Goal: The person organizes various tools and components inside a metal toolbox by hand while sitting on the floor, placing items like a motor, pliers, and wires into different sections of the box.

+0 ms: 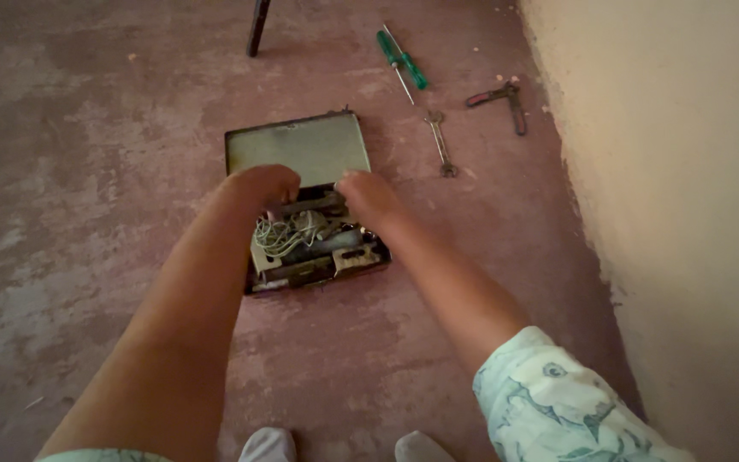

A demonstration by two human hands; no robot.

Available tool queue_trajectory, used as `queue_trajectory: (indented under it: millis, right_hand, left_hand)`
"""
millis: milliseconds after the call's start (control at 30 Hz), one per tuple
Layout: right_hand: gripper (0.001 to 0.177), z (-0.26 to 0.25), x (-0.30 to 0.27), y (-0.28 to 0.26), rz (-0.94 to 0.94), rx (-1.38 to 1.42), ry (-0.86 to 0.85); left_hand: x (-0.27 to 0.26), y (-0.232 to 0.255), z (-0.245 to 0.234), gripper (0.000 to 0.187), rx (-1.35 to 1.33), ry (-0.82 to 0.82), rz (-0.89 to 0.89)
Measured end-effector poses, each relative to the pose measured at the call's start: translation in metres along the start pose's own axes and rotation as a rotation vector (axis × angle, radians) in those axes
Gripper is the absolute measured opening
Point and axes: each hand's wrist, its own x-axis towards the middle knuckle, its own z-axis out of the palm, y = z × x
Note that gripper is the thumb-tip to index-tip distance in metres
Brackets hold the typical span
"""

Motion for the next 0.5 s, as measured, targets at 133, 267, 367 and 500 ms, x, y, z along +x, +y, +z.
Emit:
queue_trajectory:
  millis: [133,267,367,500]
  right_hand:
    - [0.009,-0.009,-0.006,-0.008,0.03,0.019,-0.013]
    - [0.011,-0.016,-0.008,-0.01,-0.11,-0.22,-0.071]
    - [0.013,-0.017,-0.007,-0.008,-0.218,-0.317,-0.05]
    - [0.017,-0.02,-0.013,-0.008,-0.286,-0.388,-0.069]
  left_hand:
    - [-0.023,0.002,-0.011,0.061,0.013,0.141,0.073]
    - [-0.046,0.016,-0.025,0.048,0.075,0.099,-0.054]
    - [-0.036,0.006,-0.031,0.043,0.089,0.144,0.011]
    - [-0.02,-0.01,-0.023,0.039,0.071,0.177,0.025]
